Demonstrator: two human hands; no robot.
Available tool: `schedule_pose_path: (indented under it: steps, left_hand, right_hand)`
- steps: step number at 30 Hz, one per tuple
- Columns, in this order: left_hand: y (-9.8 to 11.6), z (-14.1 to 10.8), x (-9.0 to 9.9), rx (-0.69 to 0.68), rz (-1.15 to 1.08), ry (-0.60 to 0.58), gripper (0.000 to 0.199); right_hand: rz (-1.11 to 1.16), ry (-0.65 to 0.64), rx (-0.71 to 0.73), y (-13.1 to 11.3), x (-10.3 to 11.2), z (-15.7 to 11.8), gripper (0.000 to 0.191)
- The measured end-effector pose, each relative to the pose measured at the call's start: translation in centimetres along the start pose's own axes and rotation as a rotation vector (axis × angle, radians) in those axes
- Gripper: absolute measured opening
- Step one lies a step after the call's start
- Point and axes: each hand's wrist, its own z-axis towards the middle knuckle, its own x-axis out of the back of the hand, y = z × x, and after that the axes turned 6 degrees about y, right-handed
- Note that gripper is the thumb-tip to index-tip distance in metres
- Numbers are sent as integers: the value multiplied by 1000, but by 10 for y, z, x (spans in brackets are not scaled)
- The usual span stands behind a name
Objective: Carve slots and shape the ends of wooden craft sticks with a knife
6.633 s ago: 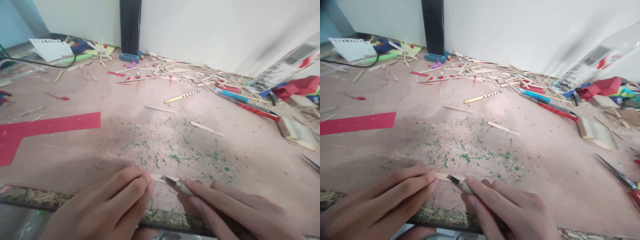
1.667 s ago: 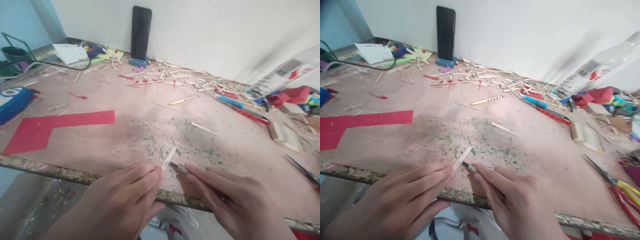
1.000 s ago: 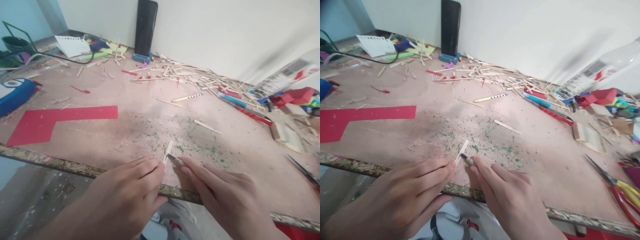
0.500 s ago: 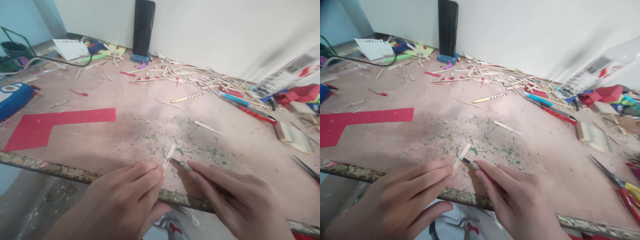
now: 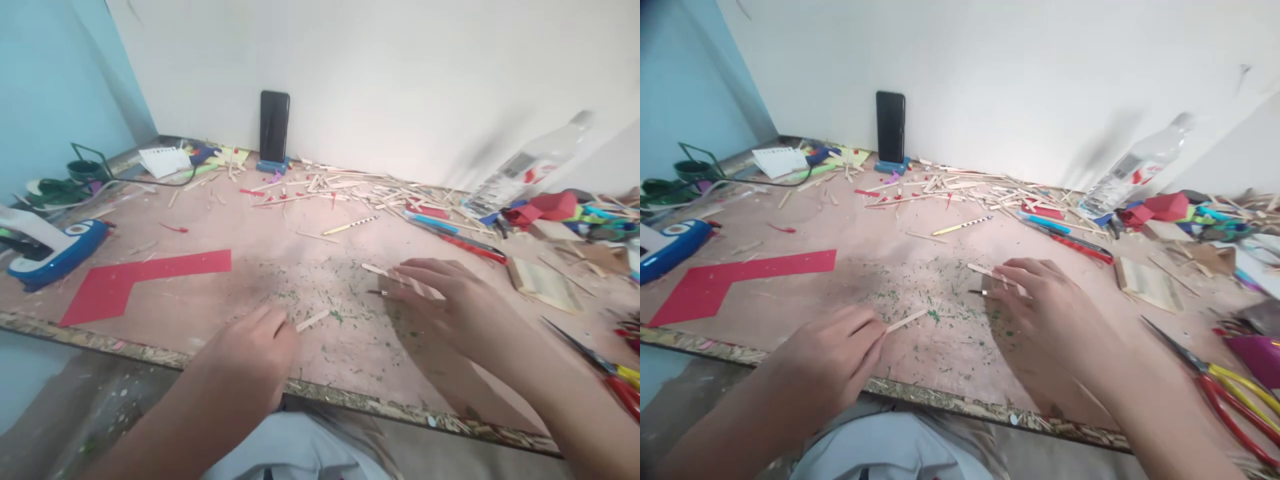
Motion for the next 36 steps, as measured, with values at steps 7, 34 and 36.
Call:
schedule_pose_path:
  steps: [7, 34, 36]
  left_hand:
    - [-9, 23, 9, 303, -137, 24, 20]
    - [-10, 24, 19, 581, -745, -76, 38]
    - [-10, 23, 20, 577, -723, -73, 38]
  right_hand:
    - [-60, -118, -78, 13, -11, 22, 29]
    - [239, -190, -25, 20, -5, 13, 35]
    - [271, -57, -85, 18, -8, 8, 41]
